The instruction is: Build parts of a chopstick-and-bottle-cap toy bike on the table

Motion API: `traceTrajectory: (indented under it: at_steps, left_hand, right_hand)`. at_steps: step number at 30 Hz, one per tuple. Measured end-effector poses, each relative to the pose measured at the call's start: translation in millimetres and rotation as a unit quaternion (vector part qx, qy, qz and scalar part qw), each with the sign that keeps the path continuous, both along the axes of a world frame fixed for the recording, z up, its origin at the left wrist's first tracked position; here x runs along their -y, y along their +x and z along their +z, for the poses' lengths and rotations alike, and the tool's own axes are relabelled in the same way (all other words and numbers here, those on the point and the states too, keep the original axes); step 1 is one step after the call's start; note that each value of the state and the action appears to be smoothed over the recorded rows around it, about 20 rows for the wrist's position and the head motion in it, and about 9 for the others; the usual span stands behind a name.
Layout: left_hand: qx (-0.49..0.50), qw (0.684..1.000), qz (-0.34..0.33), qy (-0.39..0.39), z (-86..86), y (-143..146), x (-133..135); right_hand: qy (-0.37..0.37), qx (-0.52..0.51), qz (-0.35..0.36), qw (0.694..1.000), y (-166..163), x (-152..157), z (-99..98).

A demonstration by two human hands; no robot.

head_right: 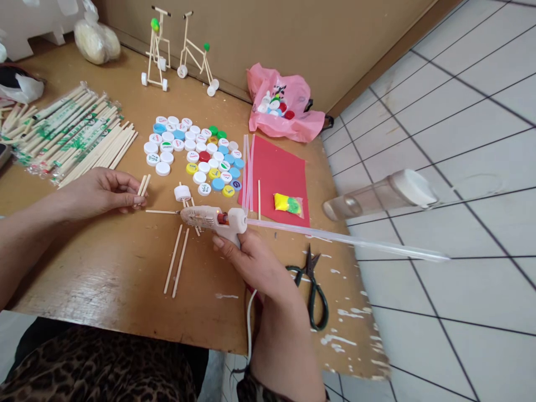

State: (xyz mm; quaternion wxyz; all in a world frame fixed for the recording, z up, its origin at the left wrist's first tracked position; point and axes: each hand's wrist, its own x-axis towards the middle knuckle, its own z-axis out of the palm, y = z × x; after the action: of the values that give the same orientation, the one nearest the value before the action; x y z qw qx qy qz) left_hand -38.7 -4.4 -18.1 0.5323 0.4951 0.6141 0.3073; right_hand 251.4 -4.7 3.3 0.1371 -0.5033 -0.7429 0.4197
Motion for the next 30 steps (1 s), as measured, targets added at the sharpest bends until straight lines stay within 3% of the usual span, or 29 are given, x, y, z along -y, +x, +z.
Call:
traceTrajectory:
  at_steps: [30]
  left_hand:
    - [-0.010,1.000,0.002,0.001,1.6,1.1,0.5]
  right_hand:
    - [0.002,0.008,0.023,1.000,-1.6,-2.7,4.3]
